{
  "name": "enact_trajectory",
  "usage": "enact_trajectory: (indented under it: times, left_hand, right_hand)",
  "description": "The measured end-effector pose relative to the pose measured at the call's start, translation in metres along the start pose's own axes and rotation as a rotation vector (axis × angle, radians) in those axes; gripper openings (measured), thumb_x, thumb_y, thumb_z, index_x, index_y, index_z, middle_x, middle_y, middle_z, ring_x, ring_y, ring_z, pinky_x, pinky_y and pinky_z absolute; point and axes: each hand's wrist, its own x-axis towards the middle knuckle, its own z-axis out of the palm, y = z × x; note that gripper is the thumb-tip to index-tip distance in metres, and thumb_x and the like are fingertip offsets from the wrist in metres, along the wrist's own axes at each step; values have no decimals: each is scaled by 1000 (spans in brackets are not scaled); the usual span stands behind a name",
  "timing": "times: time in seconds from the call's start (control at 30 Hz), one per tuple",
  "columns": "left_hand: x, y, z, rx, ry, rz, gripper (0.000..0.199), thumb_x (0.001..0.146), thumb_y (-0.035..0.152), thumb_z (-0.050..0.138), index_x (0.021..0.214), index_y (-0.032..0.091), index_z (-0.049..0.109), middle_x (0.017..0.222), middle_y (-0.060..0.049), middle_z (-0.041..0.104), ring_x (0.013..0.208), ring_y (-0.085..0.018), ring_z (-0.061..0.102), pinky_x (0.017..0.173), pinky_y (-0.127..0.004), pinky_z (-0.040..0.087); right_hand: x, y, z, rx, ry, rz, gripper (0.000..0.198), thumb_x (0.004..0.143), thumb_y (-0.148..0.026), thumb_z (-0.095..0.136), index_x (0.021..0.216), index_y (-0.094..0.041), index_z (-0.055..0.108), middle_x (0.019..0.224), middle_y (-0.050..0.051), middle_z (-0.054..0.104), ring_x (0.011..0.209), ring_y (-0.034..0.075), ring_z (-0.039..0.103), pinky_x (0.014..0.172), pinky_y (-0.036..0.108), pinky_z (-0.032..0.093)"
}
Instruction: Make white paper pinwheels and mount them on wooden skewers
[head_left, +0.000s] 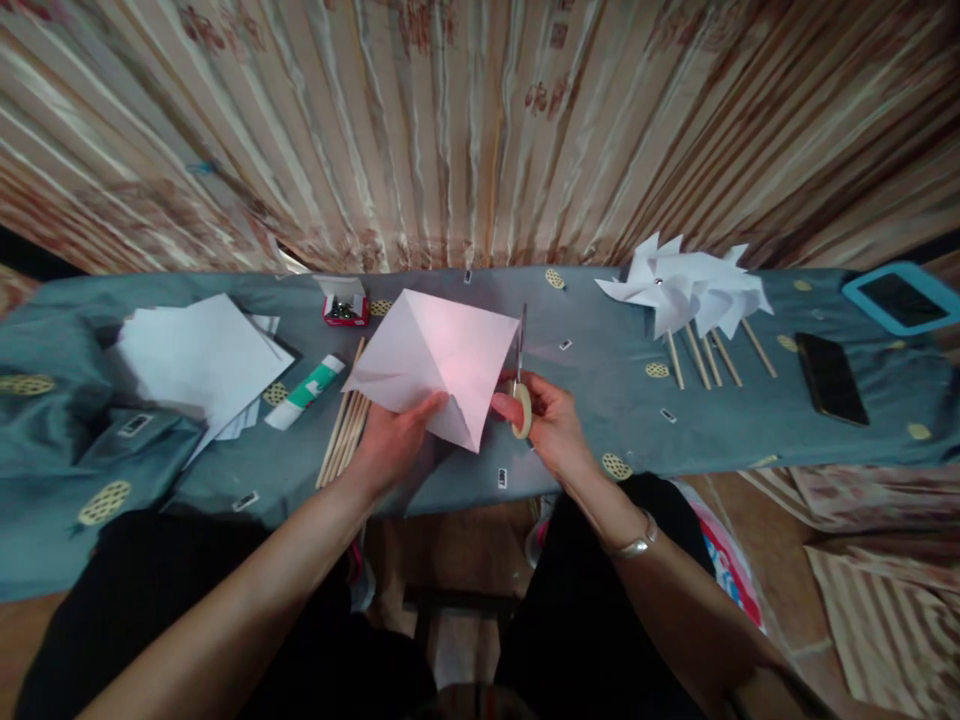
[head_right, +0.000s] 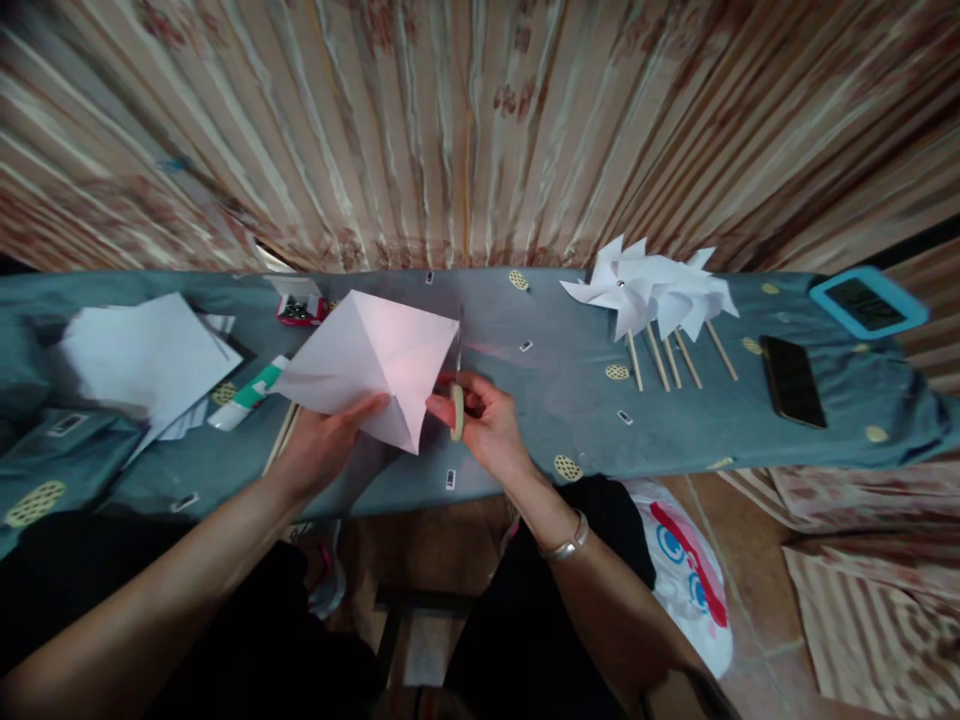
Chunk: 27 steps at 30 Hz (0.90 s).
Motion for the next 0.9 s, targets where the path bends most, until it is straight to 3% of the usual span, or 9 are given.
enact_trajectory:
  times: [0.17, 0.33, 0.47, 0.9]
  left_hand:
    - [19, 10, -18, 208, 44, 184, 28, 68, 30, 74, 92, 18, 65, 96, -7, 70, 90, -22, 63, 87, -35, 48]
    - [30, 8, -26, 215, 110, 231, 24, 68, 31, 75, 84, 18, 64, 89, -6, 69, 83, -22, 62, 77, -32, 49]
    - [31, 7, -25, 199, 110, 230, 22, 68, 29, 74, 82, 17, 63, 81, -5, 67, 79, -20, 61, 74, -31, 48]
    - [25, 0, -18, 162, 25, 221, 24, 71, 32, 74, 88, 19, 63, 85, -4, 68, 78, -18, 60, 74, -31, 48]
  right_hand:
    - [-16, -4, -8, -109, -349, 131, 50, 69, -54, 71, 99, -15, 60, 77, 4, 65, 65, 12, 56, 58, 26, 43]
    - [-29, -1, -9, -217, -621, 263, 54, 72, -55, 69, 104, -13, 59, 85, 7, 67, 66, 11, 57, 58, 25, 43]
    - [-29, 1, -7, -249, -658, 311, 54, 72, -55, 69, 105, -14, 59, 88, 8, 69, 71, 13, 61, 63, 26, 46]
    - [-24, 5, -3, -231, -597, 279, 54, 74, -61, 66, 98, -13, 60, 79, 6, 67, 65, 12, 59, 57, 25, 44]
